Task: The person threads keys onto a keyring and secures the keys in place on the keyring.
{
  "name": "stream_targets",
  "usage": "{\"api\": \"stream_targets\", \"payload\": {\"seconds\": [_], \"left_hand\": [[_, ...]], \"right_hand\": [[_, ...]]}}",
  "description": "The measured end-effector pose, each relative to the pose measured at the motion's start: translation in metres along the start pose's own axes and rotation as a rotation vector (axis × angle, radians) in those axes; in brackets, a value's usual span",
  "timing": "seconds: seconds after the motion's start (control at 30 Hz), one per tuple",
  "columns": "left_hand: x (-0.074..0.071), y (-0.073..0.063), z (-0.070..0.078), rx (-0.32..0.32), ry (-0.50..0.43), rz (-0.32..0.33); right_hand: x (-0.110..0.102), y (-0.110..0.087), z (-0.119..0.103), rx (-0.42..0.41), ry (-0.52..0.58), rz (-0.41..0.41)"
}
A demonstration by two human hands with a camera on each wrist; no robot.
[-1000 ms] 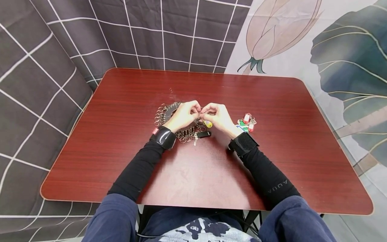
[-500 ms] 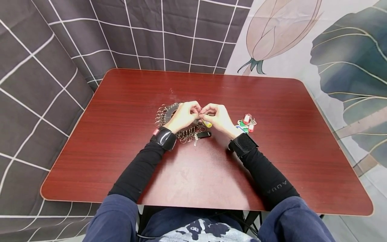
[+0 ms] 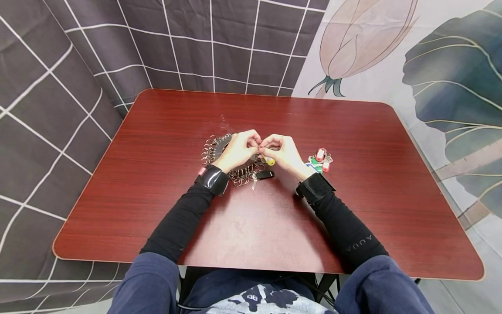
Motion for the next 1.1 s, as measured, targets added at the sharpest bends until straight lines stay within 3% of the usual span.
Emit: {"api": "stream_targets", "payload": {"seconds": [0.13, 0.3, 0.43, 0.6, 0.73, 0.87, 1.1], "left_hand": [[0.0, 0.0, 0.0, -0.01, 0.0, -0.02], [0.001, -0.001, 0.002, 0.042, 0.023, -0.017], [0.002, -0.001, 0.002, 0.052, 0.022, -0.007], [0.002, -0.001, 0.0, 0.012, -0.005, -0.011], [0.002, 0.001, -0.004, -0.041, -0.048, 0.006], [0.0, 0.001, -0.007, -0.073, -0.067, 0.043], [-0.001, 0.001, -0.003, -0.073, -0.077, 0.044]], "right_hand": [[0.0, -0.001, -0.001, 0.017, 0.026, 0.005], [-0.001, -0.001, 0.0, 0.073, 0.098, 0.04], [-0.001, -0.002, 0.0, 0.071, 0.103, 0.028], [0.0, -0.002, 0.0, 0.036, 0.071, 0.006], [-0.005, -0.002, -0.001, 0.017, -0.023, -0.011], [-0.014, -0.003, -0.002, 0.069, -0.092, -0.041], [-0.027, -0.005, -0.001, 0.192, 0.083, 0.046]]}}
Point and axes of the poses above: each hand's wrist, its own y-axis towards the middle knuckle, its own x-axis out of the palm, z = x × y, the point moved 3 cm from there along y, towards the middle knuckle, and after that the axes turned 7 degrees about -x, right-handed, at the moved point
